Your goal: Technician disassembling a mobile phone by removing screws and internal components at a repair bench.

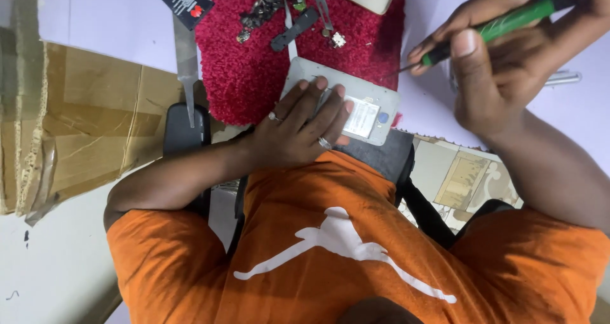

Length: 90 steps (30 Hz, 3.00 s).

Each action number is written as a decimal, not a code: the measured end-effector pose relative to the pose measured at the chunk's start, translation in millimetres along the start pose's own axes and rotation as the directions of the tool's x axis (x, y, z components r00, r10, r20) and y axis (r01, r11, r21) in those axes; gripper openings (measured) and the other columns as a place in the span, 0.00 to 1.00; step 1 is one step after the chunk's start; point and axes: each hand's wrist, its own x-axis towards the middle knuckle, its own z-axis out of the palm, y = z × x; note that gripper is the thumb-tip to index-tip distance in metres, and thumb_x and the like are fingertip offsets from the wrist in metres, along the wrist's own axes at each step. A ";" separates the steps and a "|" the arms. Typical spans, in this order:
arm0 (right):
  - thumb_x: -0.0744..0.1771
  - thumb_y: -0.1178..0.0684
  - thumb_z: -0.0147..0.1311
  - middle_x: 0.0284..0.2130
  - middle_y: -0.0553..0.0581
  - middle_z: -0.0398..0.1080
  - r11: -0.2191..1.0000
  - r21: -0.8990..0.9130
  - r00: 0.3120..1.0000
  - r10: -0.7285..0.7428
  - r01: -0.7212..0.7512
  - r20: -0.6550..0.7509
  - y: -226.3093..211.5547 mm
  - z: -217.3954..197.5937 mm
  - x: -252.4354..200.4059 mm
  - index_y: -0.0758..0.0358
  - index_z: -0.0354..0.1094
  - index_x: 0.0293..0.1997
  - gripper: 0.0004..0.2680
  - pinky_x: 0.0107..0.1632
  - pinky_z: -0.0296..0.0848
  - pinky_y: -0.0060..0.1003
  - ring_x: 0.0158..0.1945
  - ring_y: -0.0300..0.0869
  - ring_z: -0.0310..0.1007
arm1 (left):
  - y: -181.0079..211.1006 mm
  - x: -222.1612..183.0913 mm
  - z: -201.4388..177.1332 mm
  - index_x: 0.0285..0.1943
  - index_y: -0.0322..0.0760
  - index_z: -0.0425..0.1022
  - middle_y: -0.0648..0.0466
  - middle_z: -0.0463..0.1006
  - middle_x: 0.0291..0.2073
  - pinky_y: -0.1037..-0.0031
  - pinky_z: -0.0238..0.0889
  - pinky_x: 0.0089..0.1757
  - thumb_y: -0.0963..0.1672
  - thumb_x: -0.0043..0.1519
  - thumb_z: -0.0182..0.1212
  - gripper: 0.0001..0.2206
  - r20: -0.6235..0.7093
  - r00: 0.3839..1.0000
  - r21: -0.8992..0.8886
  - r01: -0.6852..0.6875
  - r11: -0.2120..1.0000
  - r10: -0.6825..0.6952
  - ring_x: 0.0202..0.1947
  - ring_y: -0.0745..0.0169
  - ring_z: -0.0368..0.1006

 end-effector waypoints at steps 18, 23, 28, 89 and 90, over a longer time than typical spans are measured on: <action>0.76 0.71 0.42 0.33 0.84 0.62 0.998 -0.060 0.996 0.020 -0.015 0.086 -13.8 20.6 2.2 0.46 0.38 0.75 0.23 0.42 0.82 0.57 0.30 0.66 0.71 | -5.3 -1.6 -2.9 0.64 0.45 0.80 0.59 0.75 0.47 0.65 0.69 0.55 0.50 0.75 0.69 0.13 -0.216 0.974 0.080 -0.045 0.996 0.062 0.46 0.64 0.74; 0.76 0.70 0.45 0.36 0.85 0.64 0.995 -0.089 0.997 0.038 -0.032 0.068 -13.4 22.1 -0.8 0.47 0.38 0.76 0.23 0.42 0.81 0.56 0.31 0.66 0.72 | -10.7 -0.6 -4.3 0.67 0.43 0.78 0.60 0.72 0.44 0.73 0.75 0.45 0.49 0.74 0.75 0.17 -0.189 0.978 0.071 -0.072 0.995 0.084 0.43 0.65 0.71; 0.75 0.72 0.44 0.36 0.89 0.64 0.998 -0.063 0.997 0.022 -0.018 0.074 -7.8 17.6 -8.0 0.47 0.37 0.76 0.25 0.40 0.82 0.60 0.30 0.68 0.71 | -19.3 2.5 -12.7 0.64 0.31 0.77 0.57 0.76 0.44 0.82 0.59 0.27 0.37 0.71 0.65 0.13 -0.223 0.967 0.037 -0.120 0.992 0.125 0.33 0.69 0.69; 0.66 0.55 0.83 0.27 0.66 0.72 0.849 -0.494 0.966 -0.071 0.190 0.250 -9.9 0.9 -66.4 0.74 0.53 0.50 0.27 0.33 0.73 0.45 0.35 0.55 0.83 | -4.7 14.1 -12.1 0.56 0.41 0.85 0.54 0.81 0.56 0.67 0.70 0.61 0.44 0.75 0.72 0.06 -0.139 0.980 -0.228 0.105 0.968 -0.139 0.64 0.49 0.72; 0.66 0.55 0.83 0.27 0.66 0.72 0.845 -0.499 0.966 -0.072 0.191 0.249 -25.1 6.4 -48.6 0.74 0.53 0.50 0.27 0.33 0.73 0.45 0.35 0.55 0.83 | -5.5 15.2 -12.6 0.56 0.41 0.85 0.54 0.81 0.56 0.67 0.70 0.61 0.44 0.75 0.72 0.06 -0.145 0.980 -0.228 0.101 0.968 -0.137 0.64 0.49 0.72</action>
